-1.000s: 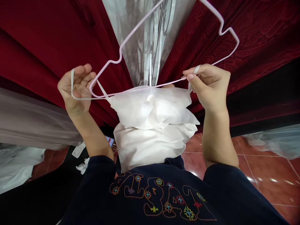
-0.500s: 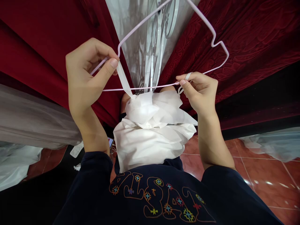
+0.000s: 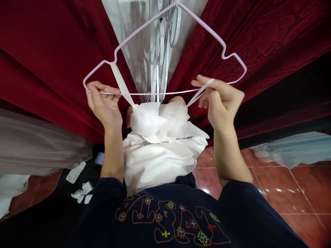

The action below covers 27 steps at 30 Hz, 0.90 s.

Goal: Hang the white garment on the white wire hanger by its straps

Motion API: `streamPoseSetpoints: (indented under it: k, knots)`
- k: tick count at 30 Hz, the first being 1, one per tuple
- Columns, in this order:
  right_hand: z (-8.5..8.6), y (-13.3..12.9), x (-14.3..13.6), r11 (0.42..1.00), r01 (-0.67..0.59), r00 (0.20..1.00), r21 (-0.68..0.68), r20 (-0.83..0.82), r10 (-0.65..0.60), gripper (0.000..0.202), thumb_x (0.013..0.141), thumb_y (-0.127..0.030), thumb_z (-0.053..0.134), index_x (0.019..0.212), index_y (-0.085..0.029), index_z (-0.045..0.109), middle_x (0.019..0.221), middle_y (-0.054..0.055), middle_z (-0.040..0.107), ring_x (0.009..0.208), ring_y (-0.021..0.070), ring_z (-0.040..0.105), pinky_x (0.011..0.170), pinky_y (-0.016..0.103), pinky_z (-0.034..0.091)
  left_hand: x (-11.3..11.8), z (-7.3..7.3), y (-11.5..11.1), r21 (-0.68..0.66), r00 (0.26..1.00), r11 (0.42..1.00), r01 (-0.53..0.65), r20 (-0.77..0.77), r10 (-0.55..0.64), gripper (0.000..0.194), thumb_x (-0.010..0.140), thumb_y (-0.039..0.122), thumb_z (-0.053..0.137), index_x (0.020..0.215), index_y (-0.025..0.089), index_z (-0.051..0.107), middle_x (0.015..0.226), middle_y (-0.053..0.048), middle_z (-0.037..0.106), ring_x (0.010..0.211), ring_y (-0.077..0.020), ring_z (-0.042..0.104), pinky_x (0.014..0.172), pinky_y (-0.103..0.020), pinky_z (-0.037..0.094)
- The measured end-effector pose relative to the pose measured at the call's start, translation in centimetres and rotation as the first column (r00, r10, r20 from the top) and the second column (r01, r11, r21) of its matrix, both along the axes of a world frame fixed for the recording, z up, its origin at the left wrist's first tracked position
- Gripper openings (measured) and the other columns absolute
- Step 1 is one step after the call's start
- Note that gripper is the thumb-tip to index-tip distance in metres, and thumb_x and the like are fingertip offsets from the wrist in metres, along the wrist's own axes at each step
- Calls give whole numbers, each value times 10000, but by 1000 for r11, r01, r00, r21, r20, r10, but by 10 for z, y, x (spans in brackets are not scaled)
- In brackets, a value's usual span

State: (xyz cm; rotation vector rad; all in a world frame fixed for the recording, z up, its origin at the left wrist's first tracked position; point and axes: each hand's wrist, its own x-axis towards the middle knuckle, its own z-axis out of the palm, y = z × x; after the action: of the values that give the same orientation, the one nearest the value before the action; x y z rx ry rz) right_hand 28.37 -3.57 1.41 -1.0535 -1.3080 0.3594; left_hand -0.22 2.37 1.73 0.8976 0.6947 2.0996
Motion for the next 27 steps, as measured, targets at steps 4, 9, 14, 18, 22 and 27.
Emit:
streamPoseSetpoints:
  k: [4, 9, 14, 18, 22, 27]
  knots:
    - [-7, 7, 28, 907, 267, 950, 327, -249, -190, 147, 908, -243, 837, 1028, -280, 913, 952, 44, 866, 588, 105, 618, 532, 268, 414, -13, 8, 2, -38, 998, 999, 36, -52, -38, 417, 1260, 251, 289, 900, 216, 497, 614, 33, 592, 594, -137, 660, 619, -254, 546]
    - [-19, 16, 78, 887, 339, 902, 315, -378, -210, 231, 772, -423, 997, 900, -252, 908, 887, 39, 839, 788, 170, 782, 681, 304, 586, -19, 13, 2, -82, 996, 995, 49, -67, -55, 435, 1268, 292, 289, 880, 228, 478, 628, 25, 570, 599, -146, 643, 615, -252, 545]
    - [-5, 22, 84, 963, 171, 960, 206, -257, -115, 281, 767, -442, 1001, 932, -235, 905, 872, 73, 822, 745, 192, 778, 739, 386, 645, -24, 12, 6, -62, 990, 995, 79, -112, -85, 424, 1260, 270, 309, 893, 224, 516, 643, 14, 608, 622, -147, 637, 637, -248, 551]
    - [17, 38, 66, 981, 63, 994, 186, -96, -46, 390, 714, -574, 1016, 867, -234, 901, 862, 84, 844, 757, 208, 785, 748, 409, 644, -25, 8, 8, -62, 990, 995, 73, -115, -79, 374, 1248, 289, 403, 902, 224, 528, 673, 4, 609, 641, -171, 674, 658, -276, 558]
    - [29, 48, 51, 983, 70, 998, 172, -9, -69, 451, 716, -655, 991, 845, -238, 879, 871, 104, 842, 749, 198, 739, 731, 400, 573, -24, 6, 8, -94, 993, 994, 49, -103, -58, 369, 1244, 349, 436, 902, 226, 498, 663, 16, 590, 637, -174, 672, 664, -277, 550]
    - [37, 44, 43, 978, 96, 994, 186, 25, -102, 608, 633, -807, 950, 797, -234, 831, 740, 84, 758, 636, 136, 589, 619, 351, 410, -24, 2, 10, -48, 989, 995, 87, -116, -92, 378, 1243, 258, 370, 903, 223, 531, 672, -7, 613, 638, -173, 642, 661, -297, 522]
